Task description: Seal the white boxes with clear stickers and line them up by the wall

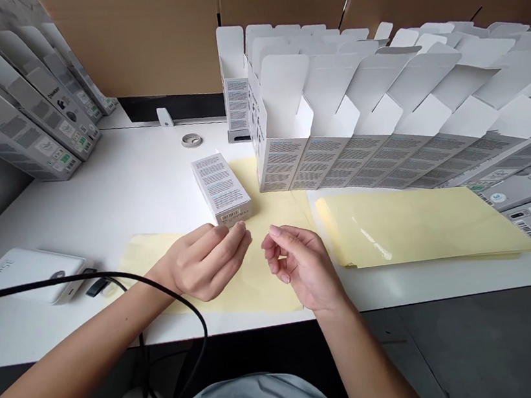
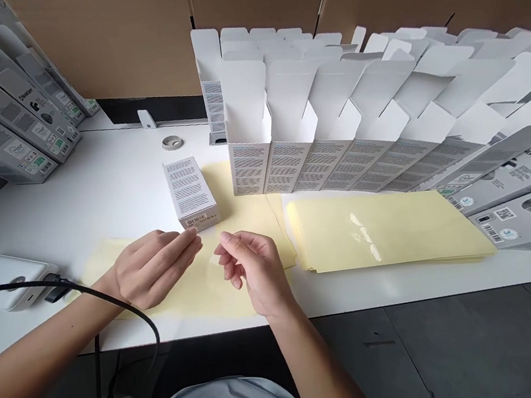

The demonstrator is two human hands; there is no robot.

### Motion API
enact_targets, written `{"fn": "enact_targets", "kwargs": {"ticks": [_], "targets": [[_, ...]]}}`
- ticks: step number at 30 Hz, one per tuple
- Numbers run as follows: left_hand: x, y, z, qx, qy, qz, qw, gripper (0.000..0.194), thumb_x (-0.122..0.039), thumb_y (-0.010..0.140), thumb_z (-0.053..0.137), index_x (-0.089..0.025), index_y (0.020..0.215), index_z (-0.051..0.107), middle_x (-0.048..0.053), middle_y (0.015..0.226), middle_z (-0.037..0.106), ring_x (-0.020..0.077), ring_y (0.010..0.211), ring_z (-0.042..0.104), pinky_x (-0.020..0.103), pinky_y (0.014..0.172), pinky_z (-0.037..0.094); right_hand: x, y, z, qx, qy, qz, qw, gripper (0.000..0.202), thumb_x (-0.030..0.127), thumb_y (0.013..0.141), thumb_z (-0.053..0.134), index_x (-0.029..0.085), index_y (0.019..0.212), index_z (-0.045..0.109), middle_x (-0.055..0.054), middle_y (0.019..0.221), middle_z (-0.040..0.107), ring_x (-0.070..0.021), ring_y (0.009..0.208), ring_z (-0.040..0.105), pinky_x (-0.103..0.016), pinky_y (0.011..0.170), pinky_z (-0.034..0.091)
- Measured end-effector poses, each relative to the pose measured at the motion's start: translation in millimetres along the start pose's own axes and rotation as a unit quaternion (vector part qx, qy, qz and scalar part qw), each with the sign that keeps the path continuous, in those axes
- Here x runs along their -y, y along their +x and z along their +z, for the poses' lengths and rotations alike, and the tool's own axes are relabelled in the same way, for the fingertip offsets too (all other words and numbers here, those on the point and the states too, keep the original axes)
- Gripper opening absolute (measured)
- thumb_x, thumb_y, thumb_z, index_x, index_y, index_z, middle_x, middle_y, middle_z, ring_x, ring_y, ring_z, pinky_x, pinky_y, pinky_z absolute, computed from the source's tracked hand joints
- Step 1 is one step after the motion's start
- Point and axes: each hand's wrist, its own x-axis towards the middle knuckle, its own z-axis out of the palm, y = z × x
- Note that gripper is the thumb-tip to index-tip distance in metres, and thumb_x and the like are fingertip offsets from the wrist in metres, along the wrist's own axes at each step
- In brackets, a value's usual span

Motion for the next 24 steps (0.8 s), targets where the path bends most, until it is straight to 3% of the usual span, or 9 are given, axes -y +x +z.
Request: {"fn": "enact_targets", "kwargs": {"ticks": [5, 10, 12, 14, 17, 19, 21, 24], "targets": [[-3.1, -3.4, 0.8, 0.033, 0.007, -0.002, 0.999, 0.018, -0.004, 0.087, 0.06, -0.016, 0.097, 0.068, 0.011, 0.096, 0.073, 0.0201, 0.076, 0.07, 0.03, 0.056, 0.059, 0.6, 3.6, 2.4, -0.006, -0.01, -0.011, 1.0, 0.025, 0.038, 0.069, 0.077, 0.016, 0.065, 0.065, 0.001, 0.059, 0.058, -0.007, 0.046, 0.047, -0.019, 0.038, 0.029], [-0.4, -16.4, 7.4, 0.027, -0.047, -0.02, 0.998, 0.019, -0.004, 0.086, 0.063, -0.017, 0.101, 0.065, 0.01, 0.1, 0.073, 0.0179, 0.075, 0.07, 0.03, 0.061, 0.06, 0.8, 7.4, -9.4, -0.008, -0.069, -0.059, 0.996, 0.022, 0.035, 0.074, 0.075, 0.017, 0.067, 0.066, 0.001, 0.058, 0.058, -0.0078, 0.048, 0.047, -0.02, 0.04, 0.031], [2.1, -21.3, 13.5, 0.009, -0.07, -0.074, 0.995, 0.025, -0.005, 0.086, 0.065, -0.018, 0.107, 0.064, 0.01, 0.101, 0.073, 0.0184, 0.077, 0.069, 0.031, 0.062, 0.058, 2.5, 10.3, -15.0, -0.012, -0.095, -0.091, 0.991, 0.021, 0.035, 0.077, 0.075, 0.017, 0.069, 0.066, 0.001, 0.058, 0.058, -0.0079, 0.049, 0.047, -0.02, 0.041, 0.032], [5.1, -24.8, 21.4, -0.003, -0.067, -0.179, 0.981, 0.03, -0.014, 0.085, 0.069, -0.018, 0.114, 0.063, 0.012, 0.106, 0.073, 0.0229, 0.088, 0.07, 0.036, 0.07, 0.058, 5.9, 15.2, -16.9, -0.015, -0.115, -0.123, 0.986, 0.02, 0.035, 0.08, 0.073, 0.018, 0.071, 0.067, 0.002, 0.059, 0.058, -0.0076, 0.049, 0.046, -0.02, 0.042, 0.033], [11.0, -29.2, 33.9, 0.047, -0.078, -0.322, 0.942, 0.046, -0.039, 0.083, 0.073, -0.02, 0.124, 0.063, 0.015, 0.124, 0.068, 0.0346, 0.119, 0.061, 0.052, 0.097, 0.049, 10.5, 27.6, -10.7, -0.003, -0.119, -0.164, 0.979, 0.022, 0.038, 0.083, 0.071, 0.019, 0.073, 0.068, 0.002, 0.062, 0.059, -0.0076, 0.05, 0.048, -0.02, 0.043, 0.035], [15.1, -33.5, 41.5, 0.1, -0.119, -0.349, 0.924, 0.053, -0.046, 0.084, 0.07, -0.022, 0.13, 0.061, 0.013, 0.134, 0.064, 0.0372, 0.132, 0.052, 0.059, 0.111, 0.034, 10.3, 38.2, -2.6, 0.014, -0.102, -0.173, 0.98, 0.023, 0.041, 0.082, 0.07, 0.019, 0.074, 0.068, 0.002, 0.065, 0.06, -0.0073, 0.05, 0.049, -0.02, 0.042, 0.035], [18.4, -39.2, 48.1, 0.122, -0.156, -0.346, 0.917, 0.049, -0.041, 0.089, 0.066, -0.023, 0.134, 0.059, 0.011, 0.137, 0.062, 0.0345, 0.133, 0.052, 0.061, 0.118, 0.023, 6.8, 48.7, 5.6, 0.029, -0.076, -0.163, 0.983, 0.023, 0.041, 0.08, 0.072, 0.019, 0.074, 0.068, 0.003, 0.065, 0.06, -0.0065, 0.049, 0.048, -0.02, 0.042, 0.033], [20.9, -46.9, 55.7, 0.088, -0.196, -0.339, 0.916, 0.044, -0.033, 0.092, 0.064, -0.025, 0.135, 0.06, 0.01, 0.136, 0.063, 0.0299, 0.129, 0.057, 0.057, 0.119, 0.027, -2.1, 61.1, 14.1, 0.03, -0.052, -0.145, 0.988, 0.023, 0.04, 0.076, 0.076, 0.019, 0.072, 0.067, 0.005, 0.06, 0.056, -0.0053, 0.046, 0.044, -0.02, 0.04, 0.03]]}}
